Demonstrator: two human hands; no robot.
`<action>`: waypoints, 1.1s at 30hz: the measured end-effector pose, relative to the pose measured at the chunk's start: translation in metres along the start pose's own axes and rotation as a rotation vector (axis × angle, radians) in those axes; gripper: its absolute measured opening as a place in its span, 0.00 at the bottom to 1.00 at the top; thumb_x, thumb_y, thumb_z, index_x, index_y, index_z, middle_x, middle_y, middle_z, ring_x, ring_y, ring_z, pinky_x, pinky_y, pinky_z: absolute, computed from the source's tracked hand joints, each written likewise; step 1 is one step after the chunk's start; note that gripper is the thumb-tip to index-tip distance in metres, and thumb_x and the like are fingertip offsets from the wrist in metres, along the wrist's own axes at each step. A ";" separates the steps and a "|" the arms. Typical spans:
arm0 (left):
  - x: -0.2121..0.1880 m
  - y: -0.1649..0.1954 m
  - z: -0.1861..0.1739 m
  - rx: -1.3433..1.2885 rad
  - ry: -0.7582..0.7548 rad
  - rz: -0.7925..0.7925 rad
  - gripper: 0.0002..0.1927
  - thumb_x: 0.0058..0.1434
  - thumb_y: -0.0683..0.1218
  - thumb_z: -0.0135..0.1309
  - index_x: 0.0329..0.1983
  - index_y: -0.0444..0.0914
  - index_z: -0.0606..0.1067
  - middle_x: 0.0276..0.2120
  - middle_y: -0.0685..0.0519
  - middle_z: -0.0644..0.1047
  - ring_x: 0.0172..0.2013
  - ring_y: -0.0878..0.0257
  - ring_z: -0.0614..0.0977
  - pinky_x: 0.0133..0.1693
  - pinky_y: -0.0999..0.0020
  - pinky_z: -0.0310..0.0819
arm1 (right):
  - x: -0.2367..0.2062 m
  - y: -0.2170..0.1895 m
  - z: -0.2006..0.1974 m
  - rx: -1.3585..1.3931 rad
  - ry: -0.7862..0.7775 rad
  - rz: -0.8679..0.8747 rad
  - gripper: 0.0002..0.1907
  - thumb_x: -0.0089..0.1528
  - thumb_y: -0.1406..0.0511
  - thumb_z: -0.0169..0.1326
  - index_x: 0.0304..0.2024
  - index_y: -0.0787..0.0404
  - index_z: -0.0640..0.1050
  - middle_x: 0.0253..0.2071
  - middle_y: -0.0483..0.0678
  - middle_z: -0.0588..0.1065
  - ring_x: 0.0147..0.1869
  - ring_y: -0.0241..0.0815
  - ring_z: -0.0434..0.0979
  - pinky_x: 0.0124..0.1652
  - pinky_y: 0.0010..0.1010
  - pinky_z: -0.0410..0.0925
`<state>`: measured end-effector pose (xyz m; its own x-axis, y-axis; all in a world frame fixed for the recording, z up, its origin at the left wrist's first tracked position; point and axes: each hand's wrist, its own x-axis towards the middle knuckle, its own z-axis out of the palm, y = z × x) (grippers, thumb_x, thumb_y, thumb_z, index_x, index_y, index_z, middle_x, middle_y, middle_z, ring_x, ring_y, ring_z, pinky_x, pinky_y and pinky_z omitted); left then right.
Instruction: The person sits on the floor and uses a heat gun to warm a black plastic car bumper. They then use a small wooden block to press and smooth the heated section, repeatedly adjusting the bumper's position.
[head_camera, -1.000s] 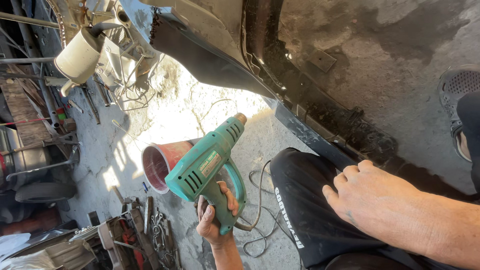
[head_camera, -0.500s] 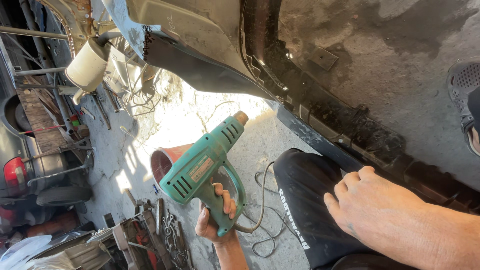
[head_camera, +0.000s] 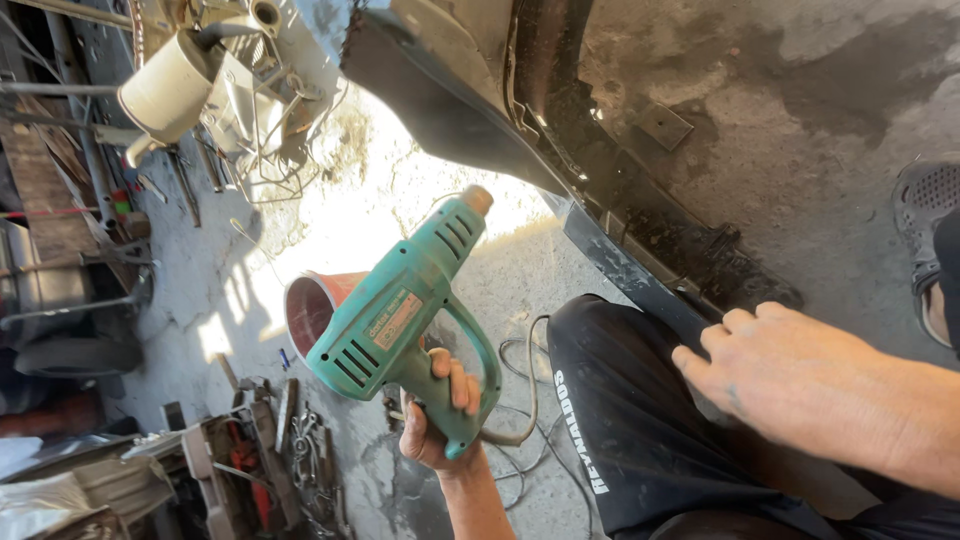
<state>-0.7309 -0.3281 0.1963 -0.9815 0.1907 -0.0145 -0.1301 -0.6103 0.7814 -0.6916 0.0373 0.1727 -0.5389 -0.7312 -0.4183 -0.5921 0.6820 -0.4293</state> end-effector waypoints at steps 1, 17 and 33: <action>-0.001 -0.001 0.002 0.025 0.012 0.004 0.41 0.62 0.48 0.61 0.72 0.27 0.56 0.48 0.42 0.68 0.39 0.57 0.74 0.36 0.61 0.73 | 0.001 0.004 -0.002 -0.049 -0.038 0.006 0.31 0.62 0.60 0.51 0.66 0.63 0.65 0.42 0.45 0.75 0.47 0.47 0.76 0.44 0.38 0.70; -0.023 -0.046 0.010 0.879 -0.286 0.053 0.28 0.70 0.48 0.57 0.68 0.29 0.67 0.51 0.47 0.79 0.50 0.62 0.81 0.53 0.68 0.76 | 0.019 0.029 -0.031 0.068 -0.081 0.268 0.33 0.62 0.52 0.54 0.69 0.47 0.67 0.44 0.43 0.77 0.51 0.47 0.77 0.49 0.39 0.74; 0.027 -0.066 0.033 0.001 -0.010 0.094 0.29 0.71 0.53 0.58 0.65 0.31 0.66 0.48 0.39 0.72 0.39 0.54 0.77 0.36 0.61 0.73 | 0.013 0.030 -0.040 0.088 -0.101 0.338 0.32 0.62 0.51 0.52 0.69 0.46 0.66 0.46 0.43 0.77 0.51 0.45 0.77 0.51 0.36 0.74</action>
<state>-0.7446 -0.2572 0.1648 -0.9880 0.1400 0.0652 -0.0371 -0.6248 0.7799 -0.7409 0.0472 0.1866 -0.6307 -0.4623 -0.6233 -0.3347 0.8867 -0.3189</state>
